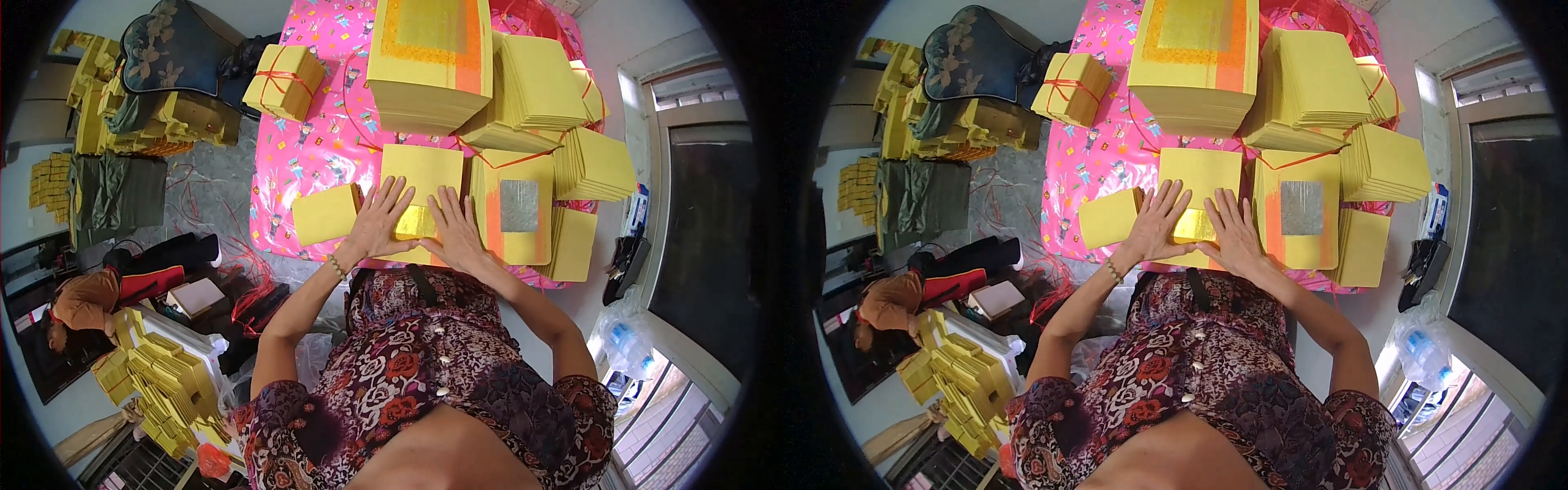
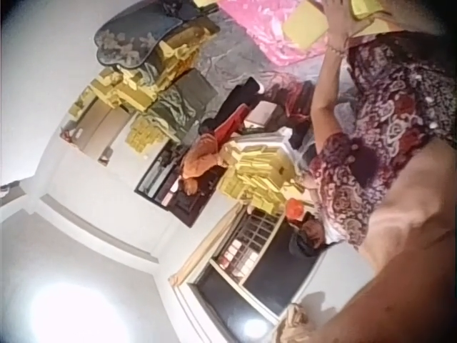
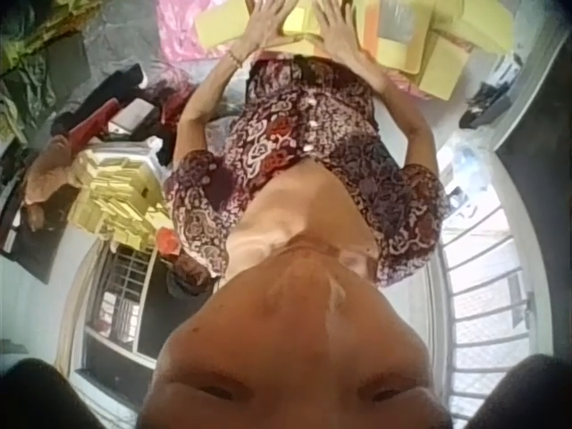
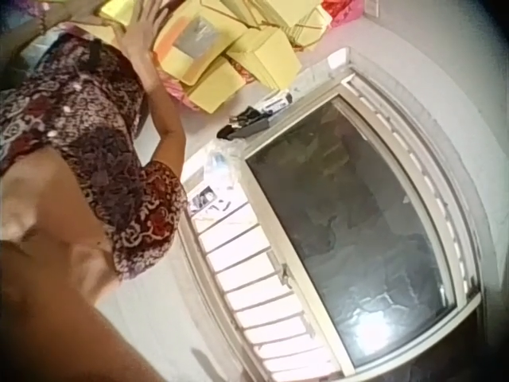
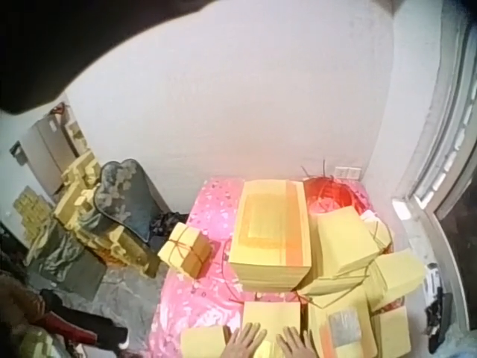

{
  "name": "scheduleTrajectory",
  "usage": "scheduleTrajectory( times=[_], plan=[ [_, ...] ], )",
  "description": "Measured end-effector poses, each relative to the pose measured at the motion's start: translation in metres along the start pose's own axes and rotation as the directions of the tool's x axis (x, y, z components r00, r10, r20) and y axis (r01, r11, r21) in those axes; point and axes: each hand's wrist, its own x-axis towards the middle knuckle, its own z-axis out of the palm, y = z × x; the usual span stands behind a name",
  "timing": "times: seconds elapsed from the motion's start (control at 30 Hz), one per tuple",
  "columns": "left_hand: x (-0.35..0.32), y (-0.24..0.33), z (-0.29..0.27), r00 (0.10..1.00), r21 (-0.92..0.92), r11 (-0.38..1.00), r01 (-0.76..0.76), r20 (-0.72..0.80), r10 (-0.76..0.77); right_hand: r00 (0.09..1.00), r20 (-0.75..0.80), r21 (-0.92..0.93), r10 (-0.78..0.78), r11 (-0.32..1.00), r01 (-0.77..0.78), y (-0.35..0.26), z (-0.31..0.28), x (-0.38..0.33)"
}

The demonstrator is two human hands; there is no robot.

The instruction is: Sorting and stacking sheets of joss paper on a table.

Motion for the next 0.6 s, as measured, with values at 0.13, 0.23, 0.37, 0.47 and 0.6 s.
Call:
scheduleTrajectory(
  times=[0.13, 0.23, 0.37, 0.47, 0.6],
  plan=[
    [-0.002, -0.006, 0.007, 0.999, 0.010, 0.999, -0.033, -0.034, 0.034, 1.000, 0.023, -0.013, 0.000, 1.000, 0.001, 0.000, 0.001, 0.000],
    [-0.014, -0.015, 0.004, 1.000, -0.045, 0.999, -0.015, 0.024, 0.016, 1.000, 0.022, -0.002, 0.012, 1.000, -0.012, -0.001, 0.001, 0.000],
    [-0.014, -0.018, 0.005, 0.999, 0.013, 1.000, -0.018, 0.029, 0.018, 0.999, 0.043, -0.019, 0.027, 0.999, -0.026, -0.004, -0.002, 0.001],
    [-0.015, -0.016, 0.005, 1.000, -0.043, 0.999, 0.000, 0.004, 0.001, 1.000, -0.013, -0.061, 0.014, 0.998, -0.015, -0.007, -0.008, 0.002],
    [-0.012, -0.010, -0.003, 0.999, -0.076, 0.997, 0.023, -0.023, -0.025, 0.992, -0.120, -0.123, -0.040, 0.992, 0.025, -0.003, -0.022, 0.012]
  ],
)
